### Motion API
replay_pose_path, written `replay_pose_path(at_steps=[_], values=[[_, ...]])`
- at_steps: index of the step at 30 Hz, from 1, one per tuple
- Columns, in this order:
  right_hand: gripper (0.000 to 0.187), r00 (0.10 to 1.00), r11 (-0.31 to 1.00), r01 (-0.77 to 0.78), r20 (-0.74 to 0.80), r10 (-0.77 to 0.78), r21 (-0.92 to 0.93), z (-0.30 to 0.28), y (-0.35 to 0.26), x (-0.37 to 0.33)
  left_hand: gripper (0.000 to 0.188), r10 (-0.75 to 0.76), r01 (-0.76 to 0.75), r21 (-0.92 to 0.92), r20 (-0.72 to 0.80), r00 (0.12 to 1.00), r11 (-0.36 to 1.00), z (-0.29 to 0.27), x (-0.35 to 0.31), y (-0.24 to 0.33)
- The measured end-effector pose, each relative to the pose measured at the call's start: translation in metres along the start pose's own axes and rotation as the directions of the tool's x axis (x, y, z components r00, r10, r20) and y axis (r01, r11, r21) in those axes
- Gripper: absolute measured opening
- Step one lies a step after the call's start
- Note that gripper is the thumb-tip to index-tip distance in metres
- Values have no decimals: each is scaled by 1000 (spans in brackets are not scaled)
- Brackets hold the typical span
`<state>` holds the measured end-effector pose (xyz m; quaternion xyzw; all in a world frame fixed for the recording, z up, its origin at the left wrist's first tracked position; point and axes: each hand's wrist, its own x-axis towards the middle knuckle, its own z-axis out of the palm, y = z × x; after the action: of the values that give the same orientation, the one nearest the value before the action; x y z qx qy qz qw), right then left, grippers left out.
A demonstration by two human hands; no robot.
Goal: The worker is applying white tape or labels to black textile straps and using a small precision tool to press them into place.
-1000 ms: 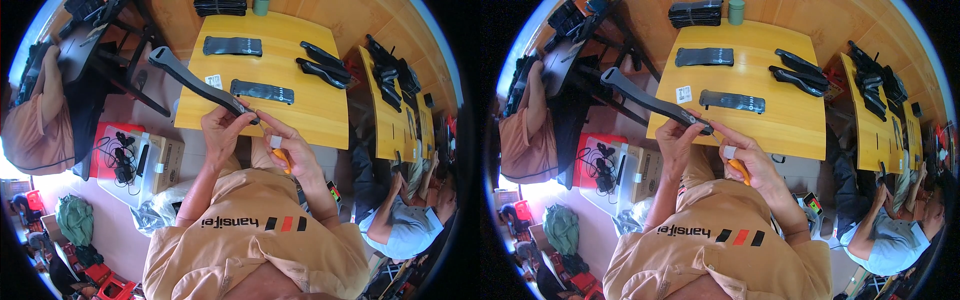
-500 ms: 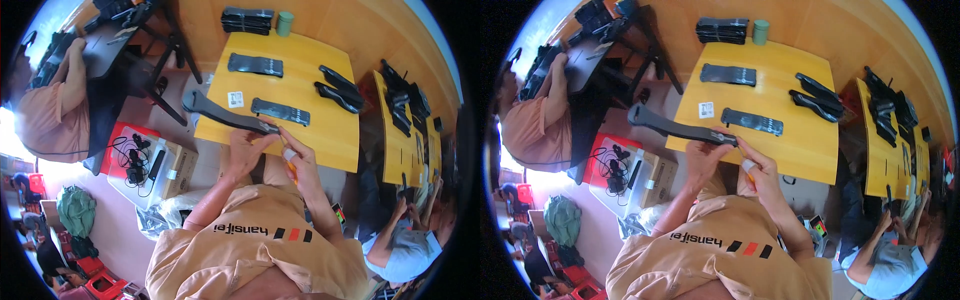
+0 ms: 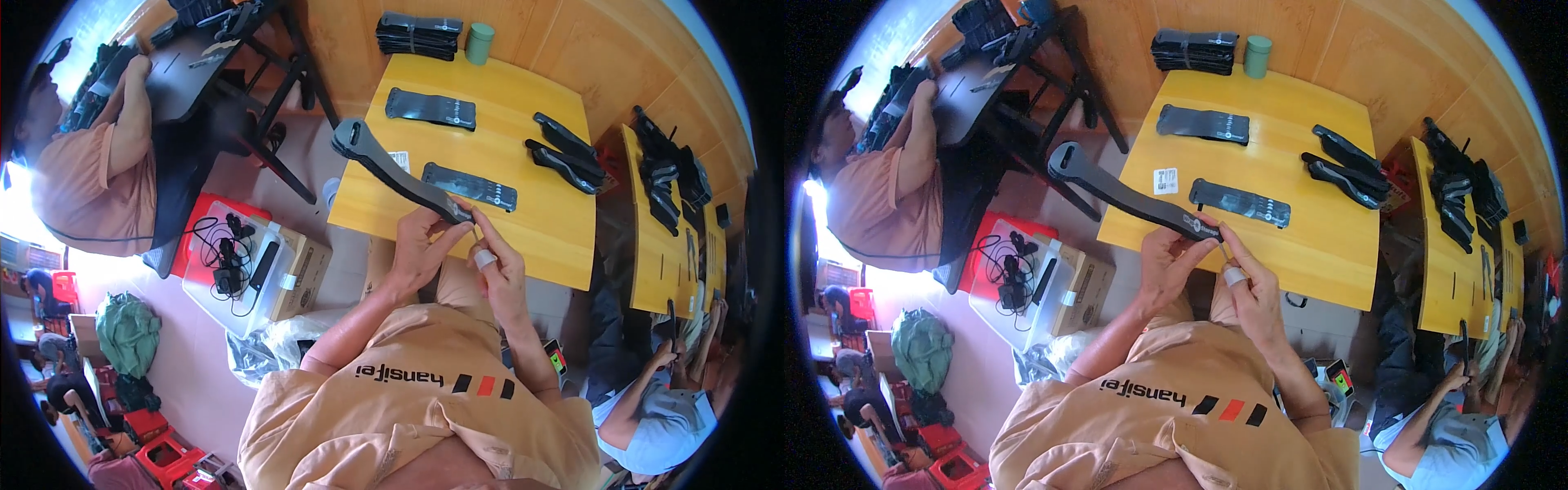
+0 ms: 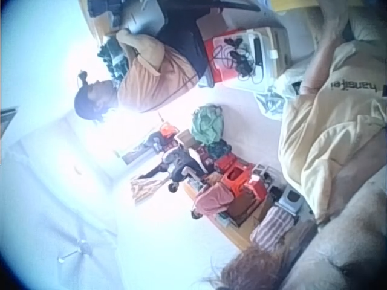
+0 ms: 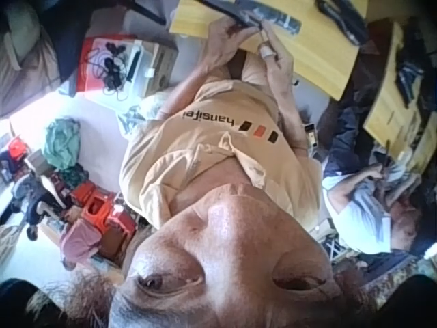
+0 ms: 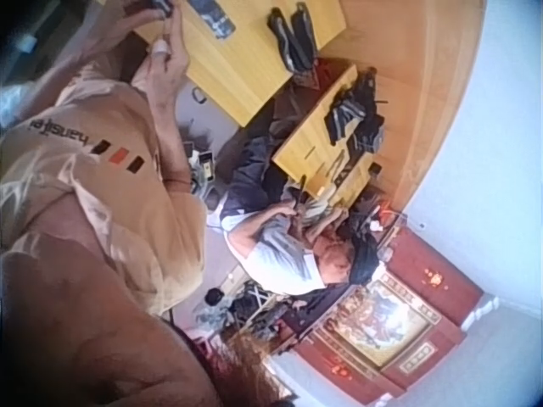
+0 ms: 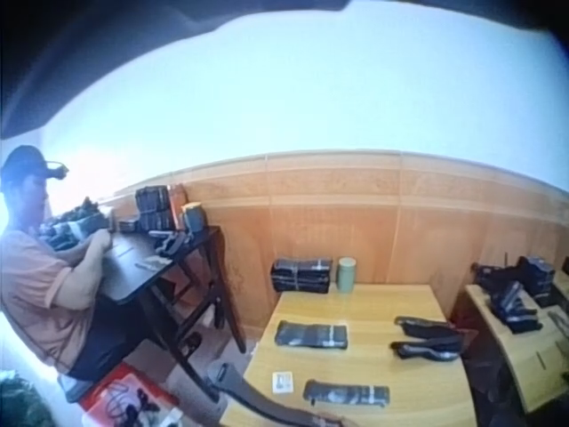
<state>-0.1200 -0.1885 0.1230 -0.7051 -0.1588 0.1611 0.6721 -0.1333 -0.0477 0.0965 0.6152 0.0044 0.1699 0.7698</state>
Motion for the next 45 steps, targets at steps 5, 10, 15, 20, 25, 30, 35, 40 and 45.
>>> replay_pose_path(at_steps=[5, 10, 15, 20, 25, 30, 35, 40, 45], values=[[47, 997, 998, -69, 40, 69, 13, 1, -1, 2, 20, -45, 45, 8, -6, 999, 999, -4, 1, -8], [45, 948, 836, -306, 228, 223, 455, -6, 3, 12, 22, -86, 85, -35, -28, 996, 996, -6, 6, -8], [44, 957, 917, -259, 207, 202, 302, -7, 2, 15, 24, -117, 112, -69, -70, 991, 991, -7, 5, -7], [42, 997, 998, -57, 47, 56, 25, 3, 15, 11, 25, -174, 167, -92, -68, 982, 982, -7, 4, -8], [39, 972, 917, 220, -9, -237, -333, 1, 23, 14, 26, -124, 125, 11, -51, 991, 992, -9, 7, -8], [44, 955, 895, -237, 259, 144, 377, -14, 22, 16, 33, -153, 150, 104, 17, 988, 983, -13, 9, -3], [48, 853, 824, -472, 398, 337, 314, -33, 6, 18, 37, -186, 165, 156, 126, 974, 974, -16, 11, -3], [48, 806, 751, -547, 474, 354, 369, -37, 13, 17, 34, -257, 253, 42, 158, 954, 967, -17, 12, -1], [46, 982, 1000, -15, 189, 19, -25, -19, 38, 17, 29, -294, 293, 25, 52, 954, 956, -11, 11, -5]])
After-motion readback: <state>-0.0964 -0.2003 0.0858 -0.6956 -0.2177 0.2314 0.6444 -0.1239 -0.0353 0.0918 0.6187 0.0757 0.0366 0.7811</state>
